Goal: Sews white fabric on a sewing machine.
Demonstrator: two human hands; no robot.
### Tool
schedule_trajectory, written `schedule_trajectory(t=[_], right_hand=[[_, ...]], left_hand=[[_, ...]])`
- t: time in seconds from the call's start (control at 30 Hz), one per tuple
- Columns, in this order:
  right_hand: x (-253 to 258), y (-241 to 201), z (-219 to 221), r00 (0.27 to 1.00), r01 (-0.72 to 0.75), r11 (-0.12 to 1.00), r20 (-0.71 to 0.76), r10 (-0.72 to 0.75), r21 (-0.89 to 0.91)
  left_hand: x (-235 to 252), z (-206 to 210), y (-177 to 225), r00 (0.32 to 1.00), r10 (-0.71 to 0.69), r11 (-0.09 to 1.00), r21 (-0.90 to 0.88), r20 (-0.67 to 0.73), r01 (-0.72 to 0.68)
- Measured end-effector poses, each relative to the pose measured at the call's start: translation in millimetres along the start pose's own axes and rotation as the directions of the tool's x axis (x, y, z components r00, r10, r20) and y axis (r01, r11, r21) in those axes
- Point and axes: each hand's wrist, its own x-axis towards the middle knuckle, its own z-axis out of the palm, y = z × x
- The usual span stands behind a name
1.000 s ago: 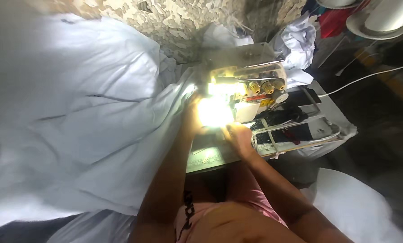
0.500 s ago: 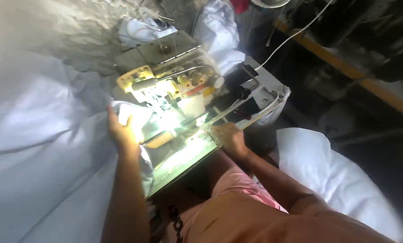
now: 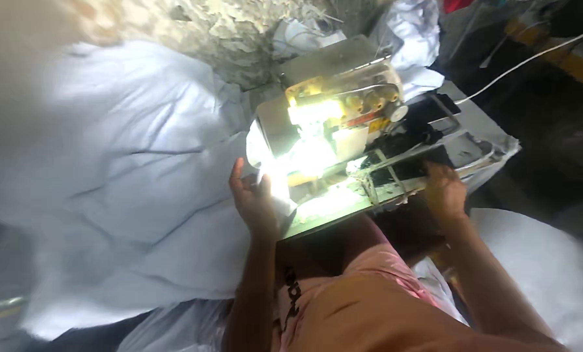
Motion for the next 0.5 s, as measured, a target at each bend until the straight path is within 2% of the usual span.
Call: schedule_trajectory(t=[0.07, 0.13, 0.2, 0.27, 0.33, 0.4, 0.5], right_hand=[[-5, -10, -13, 0.992, -0.126, 0.990, 0.016, 0.126, 0.061], [-9, -29, -27, 0.993, -0.118, 0.967, 0.019, 0.117, 0.226], [-13, -55, -36, 0.999, 0.016, 0.923, 0.040, -0.034, 0.385], [-13, -88, -35, 0.974, 0.172, 0.860, 0.049, -0.222, 0.481], [-5, -123, -26, 0.927, 0.335, 0.808, -0.018, -0.374, 0.485], [9, -155, -14, 0.878, 0.464, 0.790, -0.089, -0.470, 0.401], [19, -195, -8, 0.837, 0.542, 0.786, -0.105, -0.537, 0.298]], left_hand=[[-9, -4, 8, 0.999, -0.015, 1.000, -0.008, 0.034, 0.015], [-13, -5, 12, 0.998, -0.017, 0.999, -0.032, 0.055, 0.019], [-16, -5, 11, 0.998, -0.009, 0.998, -0.062, 0.069, 0.013], [-19, -3, 11, 0.997, 0.009, 0.997, -0.075, 0.072, -0.004], [-21, -3, 12, 0.997, 0.033, 0.997, -0.065, 0.071, -0.029], [-22, -2, 14, 0.996, 0.036, 0.998, -0.045, 0.076, -0.032], [-25, -1, 17, 0.996, 0.044, 0.999, -0.020, 0.077, -0.042]])
